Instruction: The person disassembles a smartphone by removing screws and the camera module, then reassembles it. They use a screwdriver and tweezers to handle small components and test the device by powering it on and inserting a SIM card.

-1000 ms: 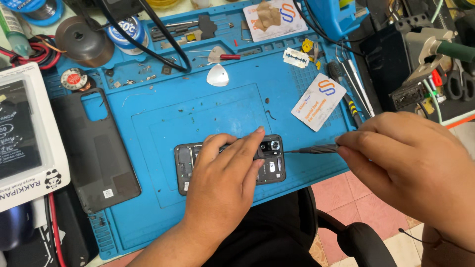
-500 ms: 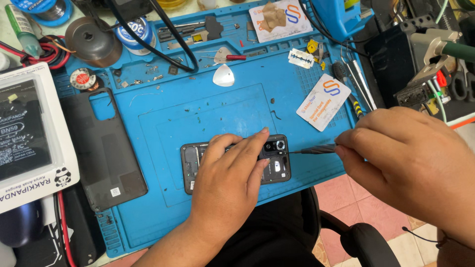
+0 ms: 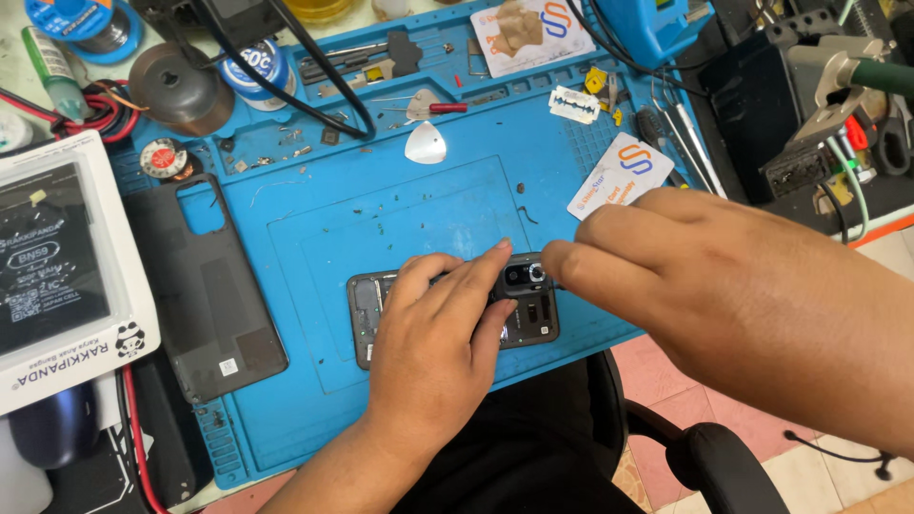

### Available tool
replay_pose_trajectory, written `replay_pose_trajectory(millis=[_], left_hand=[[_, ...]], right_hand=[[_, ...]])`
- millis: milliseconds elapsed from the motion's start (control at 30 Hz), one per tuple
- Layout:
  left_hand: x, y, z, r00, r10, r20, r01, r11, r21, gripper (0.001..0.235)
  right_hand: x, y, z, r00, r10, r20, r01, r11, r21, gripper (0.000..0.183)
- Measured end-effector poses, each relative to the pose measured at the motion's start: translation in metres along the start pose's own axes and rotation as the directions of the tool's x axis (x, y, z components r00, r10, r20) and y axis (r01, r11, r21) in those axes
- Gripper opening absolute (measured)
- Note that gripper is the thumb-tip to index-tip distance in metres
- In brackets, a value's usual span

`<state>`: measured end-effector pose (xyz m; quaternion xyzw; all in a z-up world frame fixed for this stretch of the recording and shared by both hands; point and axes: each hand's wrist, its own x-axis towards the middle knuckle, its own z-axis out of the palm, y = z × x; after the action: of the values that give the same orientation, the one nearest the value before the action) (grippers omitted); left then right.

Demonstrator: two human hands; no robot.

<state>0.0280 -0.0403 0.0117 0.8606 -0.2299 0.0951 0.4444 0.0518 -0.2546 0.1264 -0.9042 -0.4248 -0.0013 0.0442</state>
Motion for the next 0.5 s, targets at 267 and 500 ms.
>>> replay_pose_trajectory(millis=[267, 500], left_hand=[[0.000, 0.000, 0.001, 1.000, -0.002, -0.011, 0.002, 1.000, -0.008, 0.044], [0.000, 0.002, 0.001, 1.000, -0.023, -0.015, 0.022, 1.000, -0.017, 0.044]], right_hand=[[0.000, -0.001, 0.003, 0.829, 0.420, 0.370, -0.405, 0.906, -0.121, 0.048], [-0.007, -0.003, 0.007, 0.953, 0.293, 0.081, -0.301, 0.944, 0.137, 0.041]])
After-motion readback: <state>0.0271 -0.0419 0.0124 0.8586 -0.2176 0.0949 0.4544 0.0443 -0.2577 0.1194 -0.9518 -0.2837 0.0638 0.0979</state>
